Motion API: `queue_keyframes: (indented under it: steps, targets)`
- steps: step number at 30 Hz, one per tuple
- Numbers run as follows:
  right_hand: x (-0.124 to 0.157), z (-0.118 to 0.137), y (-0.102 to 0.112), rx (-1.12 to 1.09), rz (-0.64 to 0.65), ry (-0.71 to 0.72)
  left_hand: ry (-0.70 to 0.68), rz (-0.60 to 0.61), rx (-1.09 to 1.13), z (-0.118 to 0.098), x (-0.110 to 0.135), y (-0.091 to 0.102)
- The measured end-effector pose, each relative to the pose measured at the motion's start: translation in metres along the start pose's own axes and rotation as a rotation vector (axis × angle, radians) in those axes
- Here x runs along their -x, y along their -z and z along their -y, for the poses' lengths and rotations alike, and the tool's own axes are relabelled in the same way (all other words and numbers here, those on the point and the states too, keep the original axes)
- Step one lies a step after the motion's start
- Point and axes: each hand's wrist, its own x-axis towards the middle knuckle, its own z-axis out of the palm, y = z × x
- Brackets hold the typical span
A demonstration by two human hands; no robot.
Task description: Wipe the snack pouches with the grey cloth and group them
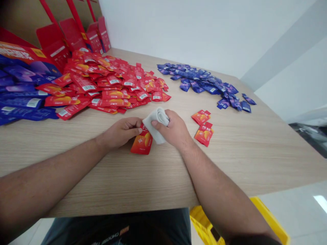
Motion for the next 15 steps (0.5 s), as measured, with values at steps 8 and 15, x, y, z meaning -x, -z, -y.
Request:
queue_keyframes:
  steps: [8, 15]
  targets:
    - [-0.003, -0.006, 0.002, -0.101, -0.006, -0.088, -0.038, 0.044, -0.089, -0.001, 0.003, -0.001]
    - [-0.005, -0.010, 0.003, -0.122, -0.020, -0.093, -0.071, 0.086, -0.128, -0.004, 0.003, -0.003]
